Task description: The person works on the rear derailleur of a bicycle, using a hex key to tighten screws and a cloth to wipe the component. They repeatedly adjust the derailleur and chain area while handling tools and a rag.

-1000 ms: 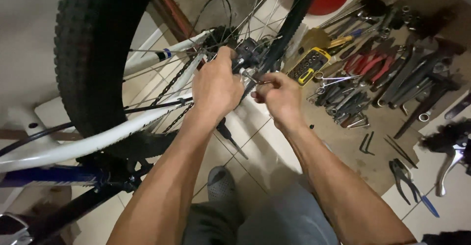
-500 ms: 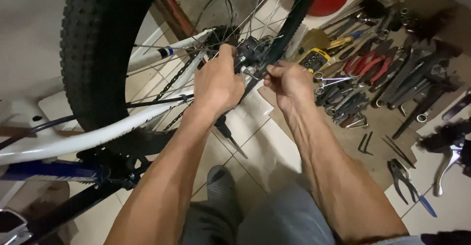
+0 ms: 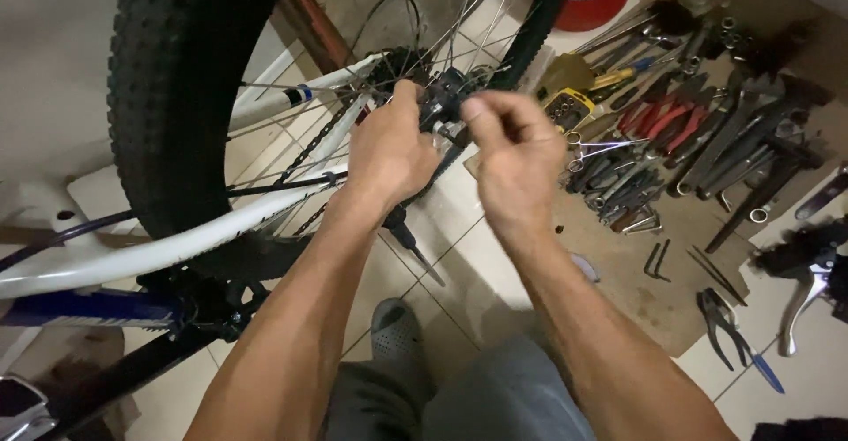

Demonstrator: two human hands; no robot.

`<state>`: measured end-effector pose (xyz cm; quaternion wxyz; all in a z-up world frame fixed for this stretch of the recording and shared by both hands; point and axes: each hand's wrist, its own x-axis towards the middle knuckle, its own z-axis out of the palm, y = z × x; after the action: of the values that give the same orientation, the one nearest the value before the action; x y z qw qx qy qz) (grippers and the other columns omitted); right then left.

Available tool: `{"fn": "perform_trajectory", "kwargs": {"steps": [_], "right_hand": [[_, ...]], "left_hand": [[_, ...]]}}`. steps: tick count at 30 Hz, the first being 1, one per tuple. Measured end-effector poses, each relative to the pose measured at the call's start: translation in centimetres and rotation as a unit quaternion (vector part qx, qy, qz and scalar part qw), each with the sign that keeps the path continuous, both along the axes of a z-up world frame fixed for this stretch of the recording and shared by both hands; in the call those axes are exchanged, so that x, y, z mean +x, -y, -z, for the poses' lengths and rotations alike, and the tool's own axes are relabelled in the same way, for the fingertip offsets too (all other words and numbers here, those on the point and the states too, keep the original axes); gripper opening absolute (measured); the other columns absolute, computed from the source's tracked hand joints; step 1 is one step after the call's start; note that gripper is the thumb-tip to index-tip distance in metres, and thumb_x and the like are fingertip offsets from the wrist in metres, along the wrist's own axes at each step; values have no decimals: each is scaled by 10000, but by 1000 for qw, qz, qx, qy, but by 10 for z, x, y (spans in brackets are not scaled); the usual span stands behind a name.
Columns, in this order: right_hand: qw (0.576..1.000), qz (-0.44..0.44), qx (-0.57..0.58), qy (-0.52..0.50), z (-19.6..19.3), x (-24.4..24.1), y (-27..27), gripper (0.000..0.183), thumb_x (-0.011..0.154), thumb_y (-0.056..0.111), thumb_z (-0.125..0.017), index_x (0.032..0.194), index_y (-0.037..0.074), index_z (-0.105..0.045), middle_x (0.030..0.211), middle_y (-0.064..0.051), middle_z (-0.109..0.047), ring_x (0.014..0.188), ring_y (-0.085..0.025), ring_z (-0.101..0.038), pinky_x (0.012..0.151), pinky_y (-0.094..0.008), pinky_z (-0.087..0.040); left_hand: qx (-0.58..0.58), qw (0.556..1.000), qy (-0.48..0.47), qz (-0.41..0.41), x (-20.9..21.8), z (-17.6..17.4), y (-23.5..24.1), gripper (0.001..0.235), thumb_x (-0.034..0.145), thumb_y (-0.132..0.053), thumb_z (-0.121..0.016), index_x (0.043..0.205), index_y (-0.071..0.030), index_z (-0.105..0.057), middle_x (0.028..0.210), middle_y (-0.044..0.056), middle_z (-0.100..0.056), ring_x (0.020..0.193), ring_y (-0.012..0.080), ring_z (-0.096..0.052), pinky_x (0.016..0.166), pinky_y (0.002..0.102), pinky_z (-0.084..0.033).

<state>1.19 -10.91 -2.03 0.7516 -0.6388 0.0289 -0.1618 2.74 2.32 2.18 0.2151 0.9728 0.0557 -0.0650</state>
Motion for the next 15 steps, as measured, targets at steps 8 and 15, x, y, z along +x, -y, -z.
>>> {"fn": "perform_trajectory", "kwargs": {"steps": [8, 15], "right_hand": [[993, -36, 108, -20, 4, -29, -19, 89, 880, 109, -807, 891, 34, -759, 816, -122, -663, 639, -146, -602, 500, -269, -523], [920, -105, 336, -169, 1, -34, -23, 318, 853, 49, -770, 1013, -6, -500, 823, -95, -525, 664, -213, -637, 476, -264, -524]], "left_hand": [[-75, 997, 7, 7, -4, -9, -2, 509, 895, -82, -638, 1365, 58, -501, 1197, 326, -662, 1137, 538, -626, 880, 640, -511], [-81, 996, -20, 17, -6, -15, -2, 522, 887, -87, -651, 1373, 38, -507, 1266, 316, -641, 1193, 531, -591, 950, 635, -487]]}}
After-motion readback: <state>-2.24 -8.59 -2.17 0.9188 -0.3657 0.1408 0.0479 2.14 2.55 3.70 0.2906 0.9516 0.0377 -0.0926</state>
